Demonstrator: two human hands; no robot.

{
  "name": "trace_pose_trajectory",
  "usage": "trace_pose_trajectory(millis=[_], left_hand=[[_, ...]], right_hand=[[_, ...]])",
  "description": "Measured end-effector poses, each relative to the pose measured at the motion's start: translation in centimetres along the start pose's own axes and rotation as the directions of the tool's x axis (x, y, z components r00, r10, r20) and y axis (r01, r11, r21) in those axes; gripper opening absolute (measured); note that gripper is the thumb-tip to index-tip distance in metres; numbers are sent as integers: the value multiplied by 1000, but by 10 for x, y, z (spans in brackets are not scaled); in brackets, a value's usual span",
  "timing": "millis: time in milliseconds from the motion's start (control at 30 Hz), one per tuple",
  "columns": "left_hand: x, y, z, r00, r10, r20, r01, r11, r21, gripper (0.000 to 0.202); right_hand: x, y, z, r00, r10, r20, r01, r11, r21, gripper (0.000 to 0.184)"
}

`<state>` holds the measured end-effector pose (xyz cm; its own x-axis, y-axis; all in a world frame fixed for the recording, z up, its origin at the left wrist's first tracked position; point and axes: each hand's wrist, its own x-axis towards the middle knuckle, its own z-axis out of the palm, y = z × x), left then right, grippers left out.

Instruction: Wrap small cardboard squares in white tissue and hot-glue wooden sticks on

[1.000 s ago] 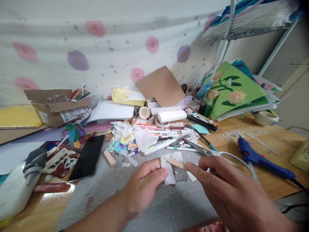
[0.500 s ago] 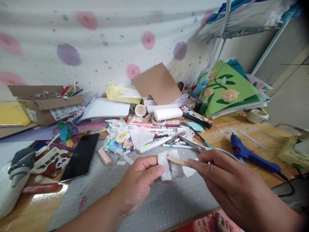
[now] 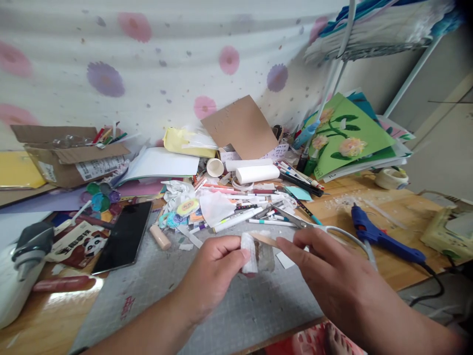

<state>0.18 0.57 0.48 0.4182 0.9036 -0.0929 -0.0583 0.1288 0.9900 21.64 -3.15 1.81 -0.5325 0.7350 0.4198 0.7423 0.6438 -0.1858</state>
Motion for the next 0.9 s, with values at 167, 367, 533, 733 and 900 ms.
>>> trace_pose_trajectory(millis=[167,367,533,733,900], left_hand=[[0,0,2,994,-84,-65,76,990,-119,21],[2,3,2,994,-81,-71,71,988,-136,19],[2,4,1,991,-89,-96,79,991,-104,18],[2,4,0,992,-96,-84,85,988,-131,17],[1,6,1,993,-70,-97,62,994,-89,20]], right_hand=[[-2,4,-3,998,-66,13,67,995,-75,46],[3,6,-9,993,-1,-120,17,991,136,38],[2,5,-4,998,-26,-57,30,996,86,49],[1,9,-7,999,-19,-39,22,995,95,44],[1,7,-6,999,1,-45,4,993,116,45]])
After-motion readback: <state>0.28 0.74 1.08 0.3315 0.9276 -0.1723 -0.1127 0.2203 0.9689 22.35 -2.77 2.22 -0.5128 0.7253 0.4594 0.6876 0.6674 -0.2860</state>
